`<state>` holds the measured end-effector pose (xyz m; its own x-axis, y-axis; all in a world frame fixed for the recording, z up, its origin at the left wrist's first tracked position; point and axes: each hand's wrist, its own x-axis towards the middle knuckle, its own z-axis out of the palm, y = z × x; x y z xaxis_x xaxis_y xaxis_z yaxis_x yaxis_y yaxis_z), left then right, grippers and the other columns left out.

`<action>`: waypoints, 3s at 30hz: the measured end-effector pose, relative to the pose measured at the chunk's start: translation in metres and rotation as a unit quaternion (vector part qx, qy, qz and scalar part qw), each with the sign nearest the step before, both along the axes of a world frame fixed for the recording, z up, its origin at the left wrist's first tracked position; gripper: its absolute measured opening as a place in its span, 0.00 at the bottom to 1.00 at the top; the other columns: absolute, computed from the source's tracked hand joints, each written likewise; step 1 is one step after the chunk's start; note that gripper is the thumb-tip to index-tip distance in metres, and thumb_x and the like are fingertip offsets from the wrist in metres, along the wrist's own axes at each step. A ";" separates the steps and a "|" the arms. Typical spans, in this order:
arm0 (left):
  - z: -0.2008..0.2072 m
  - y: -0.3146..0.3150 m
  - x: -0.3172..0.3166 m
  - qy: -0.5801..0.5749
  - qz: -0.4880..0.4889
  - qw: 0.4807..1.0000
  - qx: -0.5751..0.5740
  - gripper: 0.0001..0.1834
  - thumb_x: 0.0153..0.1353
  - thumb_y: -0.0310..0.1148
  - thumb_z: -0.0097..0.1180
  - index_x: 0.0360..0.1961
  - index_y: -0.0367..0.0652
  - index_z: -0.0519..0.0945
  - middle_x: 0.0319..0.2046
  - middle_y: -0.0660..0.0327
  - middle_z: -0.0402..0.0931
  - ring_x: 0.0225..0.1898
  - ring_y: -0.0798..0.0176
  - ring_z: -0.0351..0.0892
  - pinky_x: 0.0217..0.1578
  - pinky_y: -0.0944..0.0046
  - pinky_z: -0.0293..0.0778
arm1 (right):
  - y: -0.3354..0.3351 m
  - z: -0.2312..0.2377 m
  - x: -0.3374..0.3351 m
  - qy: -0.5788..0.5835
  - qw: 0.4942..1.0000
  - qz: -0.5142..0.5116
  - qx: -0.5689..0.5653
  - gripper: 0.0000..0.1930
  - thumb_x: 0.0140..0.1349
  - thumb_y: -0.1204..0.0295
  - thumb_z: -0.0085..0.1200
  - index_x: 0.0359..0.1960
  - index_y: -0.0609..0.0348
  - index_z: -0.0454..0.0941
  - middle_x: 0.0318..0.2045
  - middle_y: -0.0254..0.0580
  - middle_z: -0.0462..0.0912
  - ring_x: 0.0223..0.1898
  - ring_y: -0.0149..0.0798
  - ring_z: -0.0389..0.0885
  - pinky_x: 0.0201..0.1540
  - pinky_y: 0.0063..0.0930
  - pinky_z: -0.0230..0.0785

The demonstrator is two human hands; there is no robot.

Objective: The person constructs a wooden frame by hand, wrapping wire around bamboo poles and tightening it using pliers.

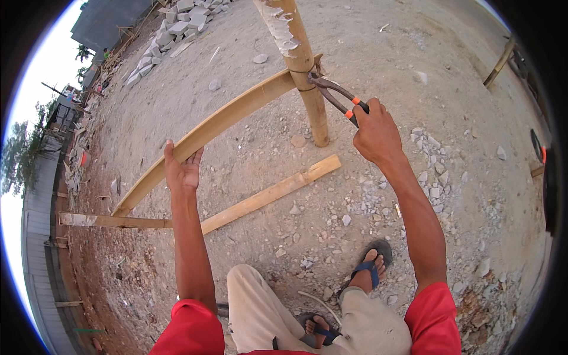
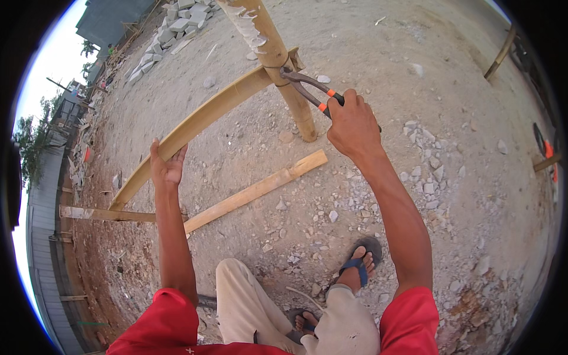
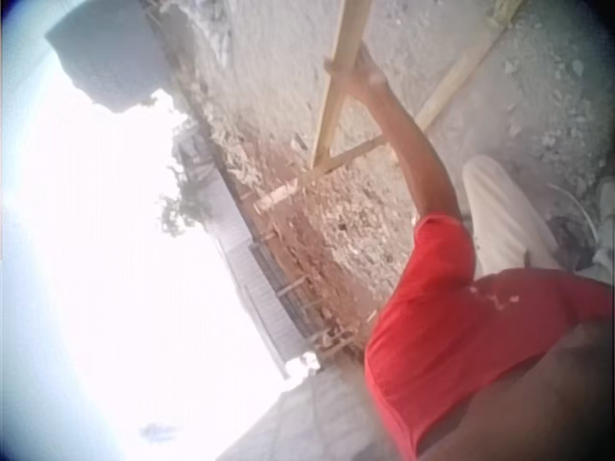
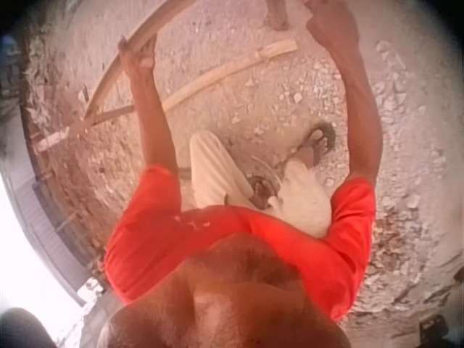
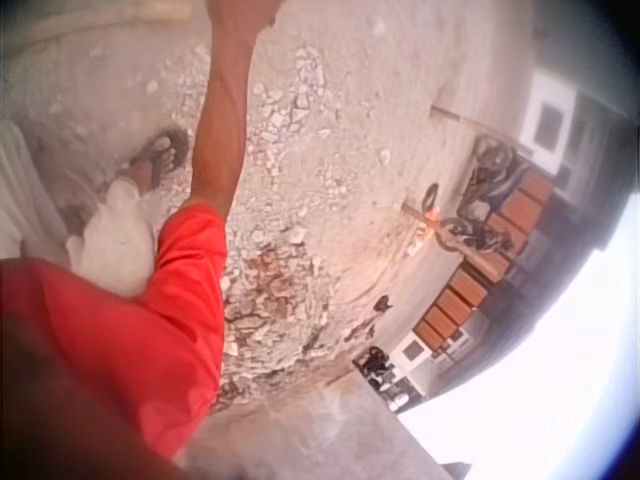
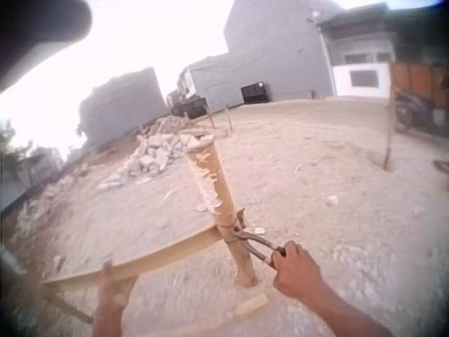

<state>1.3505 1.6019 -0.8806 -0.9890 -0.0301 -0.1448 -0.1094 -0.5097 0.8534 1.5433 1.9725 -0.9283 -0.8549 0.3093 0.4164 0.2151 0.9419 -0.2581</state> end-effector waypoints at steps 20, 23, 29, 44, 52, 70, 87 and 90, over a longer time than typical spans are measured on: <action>-0.002 0.000 -0.010 -0.011 0.012 1.000 -0.010 0.28 0.62 0.44 0.59 0.54 0.36 0.64 0.51 0.47 0.69 0.55 0.43 0.73 0.58 0.43 0.73 | -0.059 0.004 0.001 0.060 0.164 0.335 -0.926 0.10 0.46 0.84 0.46 0.28 0.55 0.67 0.38 0.42 0.68 0.34 0.35 0.71 0.38 0.33 0.68; -0.005 -0.003 -0.009 0.001 -0.007 1.000 -0.021 0.31 0.63 0.45 0.59 0.57 0.38 0.62 0.50 0.48 0.70 0.55 0.43 0.73 0.56 0.44 0.75 | -0.076 -0.003 -0.007 0.096 0.048 0.374 -0.921 0.10 0.47 0.85 0.45 0.28 0.53 0.65 0.39 0.41 0.66 0.35 0.35 0.70 0.38 0.33 0.67; -0.002 -0.004 -0.006 -0.006 0.014 1.000 0.000 0.27 0.64 0.43 0.57 0.55 0.36 0.65 0.50 0.47 0.71 0.53 0.44 0.75 0.57 0.42 0.74 | -0.068 -0.008 -0.005 0.088 0.028 0.415 -0.905 0.10 0.52 0.83 0.48 0.36 0.57 0.71 0.40 0.45 0.70 0.36 0.38 0.75 0.38 0.36 0.72; -0.001 -0.003 -0.009 -0.012 0.000 1.000 -0.005 0.32 0.63 0.45 0.59 0.58 0.35 0.61 0.54 0.45 0.67 0.57 0.45 0.71 0.56 0.45 0.75 | -0.064 -0.015 0.008 0.068 0.167 0.384 -0.906 0.30 0.60 0.78 0.58 0.62 0.61 0.60 0.33 0.42 0.74 0.28 0.34 0.80 0.28 0.30 0.79; -0.003 -0.008 -0.008 0.000 -0.012 1.000 -0.002 0.34 0.62 0.44 0.60 0.59 0.35 0.59 0.54 0.46 0.64 0.58 0.44 0.70 0.58 0.43 0.74 | -0.051 -0.005 0.016 0.064 0.292 0.344 -0.890 0.33 0.58 0.77 0.61 0.64 0.64 0.58 0.31 0.40 0.73 0.21 0.33 0.78 0.23 0.31 0.78; -0.001 -0.002 -0.004 0.007 0.007 1.000 0.003 0.30 0.62 0.42 0.60 0.56 0.36 0.61 0.50 0.47 0.67 0.54 0.44 0.73 0.56 0.43 0.76 | -0.052 -0.023 -0.002 -0.028 0.948 -0.079 -0.307 0.27 0.54 0.73 0.55 0.55 0.64 0.60 0.47 0.62 0.74 0.46 0.61 0.79 0.45 0.52 0.73; -0.004 -0.006 -0.010 -0.007 0.001 1.000 -0.015 0.30 0.63 0.43 0.59 0.57 0.36 0.62 0.51 0.46 0.68 0.55 0.44 0.72 0.57 0.44 0.75 | -0.022 -0.051 -0.015 0.010 0.946 -0.031 -0.324 0.23 0.54 0.73 0.56 0.51 0.63 0.63 0.46 0.63 0.75 0.46 0.64 0.77 0.47 0.52 0.70; -0.002 -0.005 -0.009 -0.008 -0.005 1.000 -0.010 0.31 0.63 0.44 0.59 0.57 0.36 0.61 0.52 0.46 0.67 0.56 0.44 0.72 0.57 0.44 0.75 | -0.021 -0.046 -0.011 0.006 0.943 -0.030 -0.332 0.23 0.55 0.72 0.56 0.52 0.63 0.63 0.45 0.63 0.76 0.46 0.64 0.77 0.46 0.52 0.70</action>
<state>1.3412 1.5969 -0.8826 -0.9869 -0.0236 -0.1599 -0.1278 -0.4916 0.8614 1.5323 1.9518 -0.9746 -0.8242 0.5526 0.1237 0.2563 0.5588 -0.7887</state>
